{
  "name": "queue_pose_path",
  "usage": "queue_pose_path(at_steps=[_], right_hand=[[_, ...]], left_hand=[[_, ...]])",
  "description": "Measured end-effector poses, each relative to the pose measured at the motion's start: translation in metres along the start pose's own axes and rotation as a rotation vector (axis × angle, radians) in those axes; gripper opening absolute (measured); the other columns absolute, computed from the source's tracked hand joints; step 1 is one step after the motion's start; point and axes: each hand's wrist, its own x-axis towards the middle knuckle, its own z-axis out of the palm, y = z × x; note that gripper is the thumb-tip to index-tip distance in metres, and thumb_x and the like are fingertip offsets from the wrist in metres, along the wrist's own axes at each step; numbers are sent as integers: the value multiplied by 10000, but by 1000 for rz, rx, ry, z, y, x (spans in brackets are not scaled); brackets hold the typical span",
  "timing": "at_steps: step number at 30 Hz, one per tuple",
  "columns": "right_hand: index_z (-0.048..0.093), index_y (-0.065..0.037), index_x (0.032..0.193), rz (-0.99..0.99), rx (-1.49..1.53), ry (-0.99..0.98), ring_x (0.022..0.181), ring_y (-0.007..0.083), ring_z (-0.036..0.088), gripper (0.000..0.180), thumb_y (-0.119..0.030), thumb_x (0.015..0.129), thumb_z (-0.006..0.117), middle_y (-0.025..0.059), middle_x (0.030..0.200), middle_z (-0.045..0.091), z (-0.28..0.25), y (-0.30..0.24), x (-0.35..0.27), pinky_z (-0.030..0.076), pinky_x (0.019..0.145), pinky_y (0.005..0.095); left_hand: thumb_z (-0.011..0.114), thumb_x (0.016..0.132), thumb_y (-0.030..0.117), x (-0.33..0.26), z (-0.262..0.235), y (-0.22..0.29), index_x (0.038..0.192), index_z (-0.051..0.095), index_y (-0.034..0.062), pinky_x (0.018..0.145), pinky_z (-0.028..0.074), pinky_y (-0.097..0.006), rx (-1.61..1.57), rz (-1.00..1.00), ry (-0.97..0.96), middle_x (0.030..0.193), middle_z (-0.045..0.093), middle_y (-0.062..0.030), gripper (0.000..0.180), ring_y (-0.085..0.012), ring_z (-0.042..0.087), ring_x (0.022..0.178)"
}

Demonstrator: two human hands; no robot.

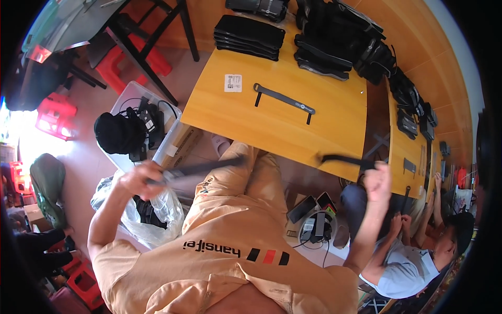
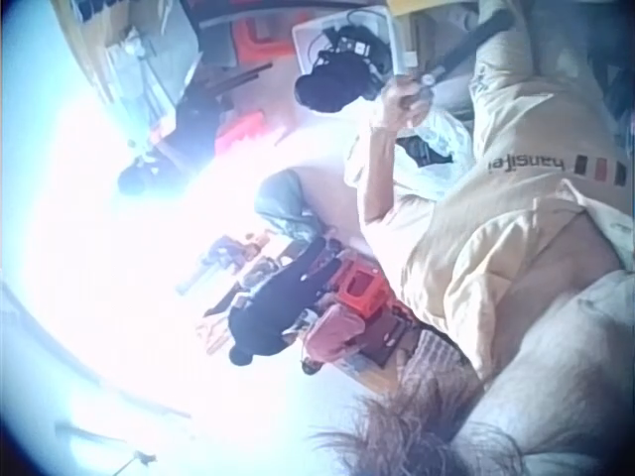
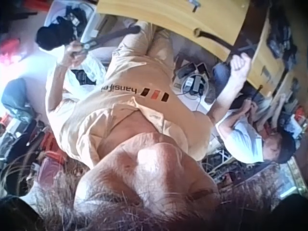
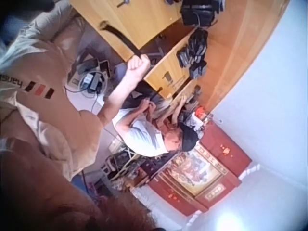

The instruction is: Assembling and inspecting black textile components or straps at a manufacturing workstation.

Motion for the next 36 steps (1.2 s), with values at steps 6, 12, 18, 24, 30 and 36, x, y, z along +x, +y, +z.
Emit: queue_pose_path(at_steps=[6,12,18,24,30,36], right_hand=[[274,-160,482,-134,-116,-256,297,62,213,430,-175,858,481,-57,397,262,-16,-44,-23,186,261,206],[479,37,596,-665,-1252,-611,459,107,411,212,-14,758,605,71,540,430,43,-45,-61,298,456,267],[665,15,1008,-759,-1204,-394,605,121,594,247,84,777,608,100,661,579,62,-26,-81,467,542,240],[654,55,992,-639,-977,-469,648,113,624,195,90,811,588,81,721,607,57,-12,-56,507,613,205],[655,68,965,-486,-733,-536,700,119,643,153,52,826,593,86,788,639,57,-4,-43,539,661,222],[661,54,969,-434,-677,-515,685,110,642,150,37,834,598,74,769,650,55,5,-35,537,659,219]], left_hand=[[486,882,338,-8,-8,12,581,419,53,301,316,-248,-135,245,366,458,361,-18,419,-122,367,323],[387,951,384,91,13,19,682,426,49,427,344,-242,-104,415,276,548,400,-14,431,-143,450,435],[417,938,481,153,-7,-14,838,578,-10,427,436,-220,23,93,615,561,506,-34,527,-144,526,436],[425,907,544,156,-6,-16,788,588,-72,389,456,-241,368,-92,833,567,594,-115,648,-188,613,458],[386,918,544,156,-9,-19,786,580,-66,378,453,-249,355,-92,826,564,591,-125,653,-203,613,452],[373,912,566,148,-9,-14,772,603,-54,398,462,-266,476,-92,986,584,602,-132,676,-200,609,457]])
